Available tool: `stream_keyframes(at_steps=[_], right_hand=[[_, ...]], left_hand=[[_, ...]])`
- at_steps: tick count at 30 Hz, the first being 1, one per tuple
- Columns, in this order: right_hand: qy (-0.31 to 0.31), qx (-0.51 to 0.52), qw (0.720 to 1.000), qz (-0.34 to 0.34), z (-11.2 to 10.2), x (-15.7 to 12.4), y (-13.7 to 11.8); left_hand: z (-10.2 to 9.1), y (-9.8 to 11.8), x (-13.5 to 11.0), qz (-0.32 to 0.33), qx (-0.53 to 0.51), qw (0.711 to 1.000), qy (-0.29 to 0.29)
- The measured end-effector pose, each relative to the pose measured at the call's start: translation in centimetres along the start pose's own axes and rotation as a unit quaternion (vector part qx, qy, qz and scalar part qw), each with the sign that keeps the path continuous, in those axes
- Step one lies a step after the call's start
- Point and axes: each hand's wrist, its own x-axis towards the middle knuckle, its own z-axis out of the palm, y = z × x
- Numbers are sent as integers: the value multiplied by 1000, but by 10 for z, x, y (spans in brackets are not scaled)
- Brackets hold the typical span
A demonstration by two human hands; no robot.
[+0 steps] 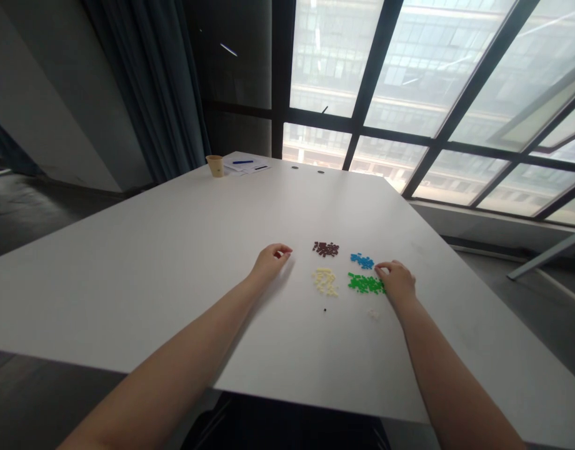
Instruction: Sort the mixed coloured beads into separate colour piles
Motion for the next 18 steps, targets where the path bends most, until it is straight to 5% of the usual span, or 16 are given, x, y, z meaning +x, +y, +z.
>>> stream_keyframes(at_steps=[9,12,18], right_hand=[[101,179,977,60,-15,5,14],[87,226,966,87,-18,2,14],[68,235,969,36,-20,-7,-6]], left_hand=[[-5,-15,9,8,52,998,33],[-8,-27,11,39,114,993,19],[-7,-31,7,49,158,986,-9]])
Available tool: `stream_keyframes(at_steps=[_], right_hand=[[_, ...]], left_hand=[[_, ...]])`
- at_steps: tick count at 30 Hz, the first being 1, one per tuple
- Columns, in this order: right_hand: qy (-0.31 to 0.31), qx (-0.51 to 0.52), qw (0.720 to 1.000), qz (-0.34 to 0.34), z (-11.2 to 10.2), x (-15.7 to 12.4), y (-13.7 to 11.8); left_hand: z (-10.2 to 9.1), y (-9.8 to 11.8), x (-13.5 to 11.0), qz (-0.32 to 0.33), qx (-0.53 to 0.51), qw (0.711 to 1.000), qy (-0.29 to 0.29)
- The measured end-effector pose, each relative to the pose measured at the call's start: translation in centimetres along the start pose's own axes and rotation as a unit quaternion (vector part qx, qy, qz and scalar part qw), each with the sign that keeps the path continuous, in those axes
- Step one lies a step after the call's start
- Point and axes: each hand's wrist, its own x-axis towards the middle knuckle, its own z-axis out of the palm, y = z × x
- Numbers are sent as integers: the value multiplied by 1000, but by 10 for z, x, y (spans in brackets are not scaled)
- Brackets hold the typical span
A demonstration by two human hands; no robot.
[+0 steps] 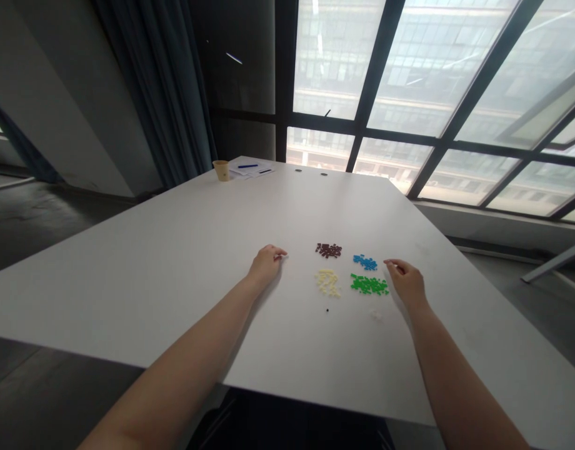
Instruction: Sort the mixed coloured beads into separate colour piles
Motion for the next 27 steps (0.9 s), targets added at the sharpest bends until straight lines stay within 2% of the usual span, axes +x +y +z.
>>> stream_keyframes(at_steps=[6,10,13,15,16,18,21,23,25,27], right_hand=[[-4,16,1000,-5,-2,-3,-8],[21,22,1000,-3,-6,-1,-7],[49,33,998,0,-9,0,-5],[56,38,998,0,-10,-1,-7],[55,38,998,-4,-10,-2,-8],[49,39,998,-18,-10,-6,-13],[36,41,998,-44,-8,-11,-21],[26,43,997,-54,-7,-14,-23],[19,42,997,-63,-6,-15,-24],[17,39,997,-71,-6,-15,-23]], left_hand=[[2,6,-2,26,18,999,-15],[3,5,0,42,-15,999,-11],[1,13,-1,7,-92,996,-17],[0,26,-7,-37,-205,977,-36],[-1,34,-12,-61,-280,956,-55],[-2,52,-25,-116,-449,880,-104],[-2,76,-47,-171,-644,723,-184],[-1,87,-58,-177,-720,634,-220],[0,92,-63,-189,-757,578,-239],[1,94,-63,-217,-769,550,-244]])
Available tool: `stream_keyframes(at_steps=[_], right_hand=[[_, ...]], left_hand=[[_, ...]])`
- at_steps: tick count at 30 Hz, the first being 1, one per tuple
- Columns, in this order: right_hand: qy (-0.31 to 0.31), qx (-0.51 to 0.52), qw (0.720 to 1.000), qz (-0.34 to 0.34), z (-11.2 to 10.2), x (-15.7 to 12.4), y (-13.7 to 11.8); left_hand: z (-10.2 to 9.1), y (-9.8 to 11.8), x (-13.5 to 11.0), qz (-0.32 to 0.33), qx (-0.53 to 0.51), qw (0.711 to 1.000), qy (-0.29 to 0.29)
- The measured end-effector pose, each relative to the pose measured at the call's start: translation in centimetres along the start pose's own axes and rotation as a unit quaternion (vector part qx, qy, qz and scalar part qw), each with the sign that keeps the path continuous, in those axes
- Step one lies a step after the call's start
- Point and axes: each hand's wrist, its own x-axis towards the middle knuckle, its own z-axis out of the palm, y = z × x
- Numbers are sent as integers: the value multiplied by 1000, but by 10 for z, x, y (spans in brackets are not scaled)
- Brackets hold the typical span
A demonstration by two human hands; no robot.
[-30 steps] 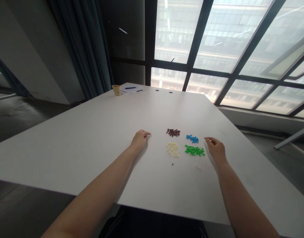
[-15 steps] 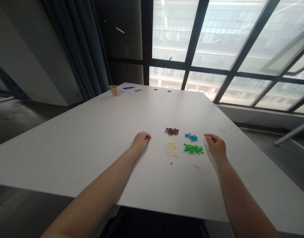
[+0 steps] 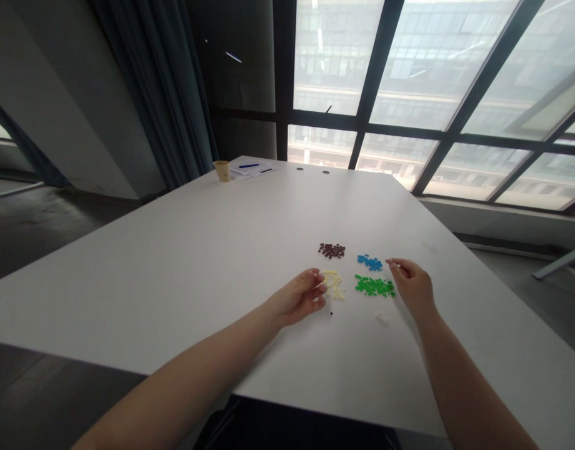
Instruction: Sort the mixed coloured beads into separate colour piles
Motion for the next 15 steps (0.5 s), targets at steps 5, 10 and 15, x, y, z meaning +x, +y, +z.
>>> stream_keyframes(at_steps=[5,10,15], right_hand=[[5,3,999,-32,-1,-4,-10],[8,12,982,-188,7,-25,-49],[-45,40,943,-327,25,-55,-84]], left_hand=[[1,0,1,-22,-38,999,29],[-4,-5,3,-46,-34,998,13],[-13,-13,9,-40,17,998,38]])
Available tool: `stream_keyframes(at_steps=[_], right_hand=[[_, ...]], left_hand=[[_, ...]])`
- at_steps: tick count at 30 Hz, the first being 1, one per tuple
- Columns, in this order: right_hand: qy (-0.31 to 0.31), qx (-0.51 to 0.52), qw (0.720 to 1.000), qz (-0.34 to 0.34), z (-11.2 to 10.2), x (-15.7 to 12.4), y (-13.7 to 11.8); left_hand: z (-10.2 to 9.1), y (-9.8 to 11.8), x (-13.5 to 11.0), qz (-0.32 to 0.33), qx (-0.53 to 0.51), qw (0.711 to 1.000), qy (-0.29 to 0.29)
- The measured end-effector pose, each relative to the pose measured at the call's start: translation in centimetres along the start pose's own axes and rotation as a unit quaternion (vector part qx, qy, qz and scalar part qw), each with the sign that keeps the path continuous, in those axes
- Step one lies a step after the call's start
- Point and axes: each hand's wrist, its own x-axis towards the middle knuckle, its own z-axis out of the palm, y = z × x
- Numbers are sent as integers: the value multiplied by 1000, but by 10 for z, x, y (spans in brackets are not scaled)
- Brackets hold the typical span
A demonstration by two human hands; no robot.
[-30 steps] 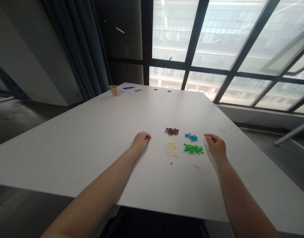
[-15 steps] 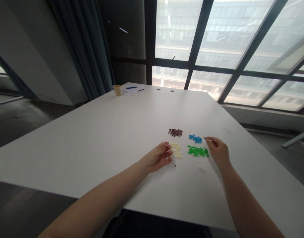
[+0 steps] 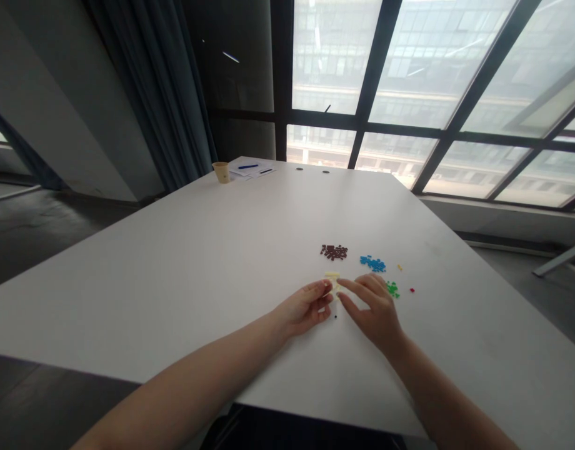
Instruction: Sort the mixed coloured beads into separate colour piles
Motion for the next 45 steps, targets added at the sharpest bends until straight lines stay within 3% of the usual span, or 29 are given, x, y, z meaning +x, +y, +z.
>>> stream_keyframes(at_steps=[10,14,17,23,31,34,38,41,43,45], right_hand=[[-16,-10,1000,-21,11,-4,-4],[-10,-29,1000,0,7,-1,6],[-2,-74,995,64,3,-2,26],[-171,-130,968,130,8,-16,55],[-239,-142,947,160,23,-16,43],[-226,-129,950,175,21,-16,46],[-144,-89,967,191,12,-16,59],[-79,-71,974,202,0,-12,66],[-54,-71,974,206,-14,-7,64],[-34,-75,972,218,-31,-6,55]], left_hand=[[1,-6,1,-23,32,999,-24],[0,1,3,-11,65,997,30],[-3,17,5,32,92,989,108],[-18,44,11,100,105,971,188],[-28,46,21,79,127,974,169],[-33,50,22,91,129,972,177],[-40,54,23,139,150,959,199],[-43,58,21,233,232,915,233],[-39,63,13,323,342,843,263],[-30,67,-1,398,467,739,278]])
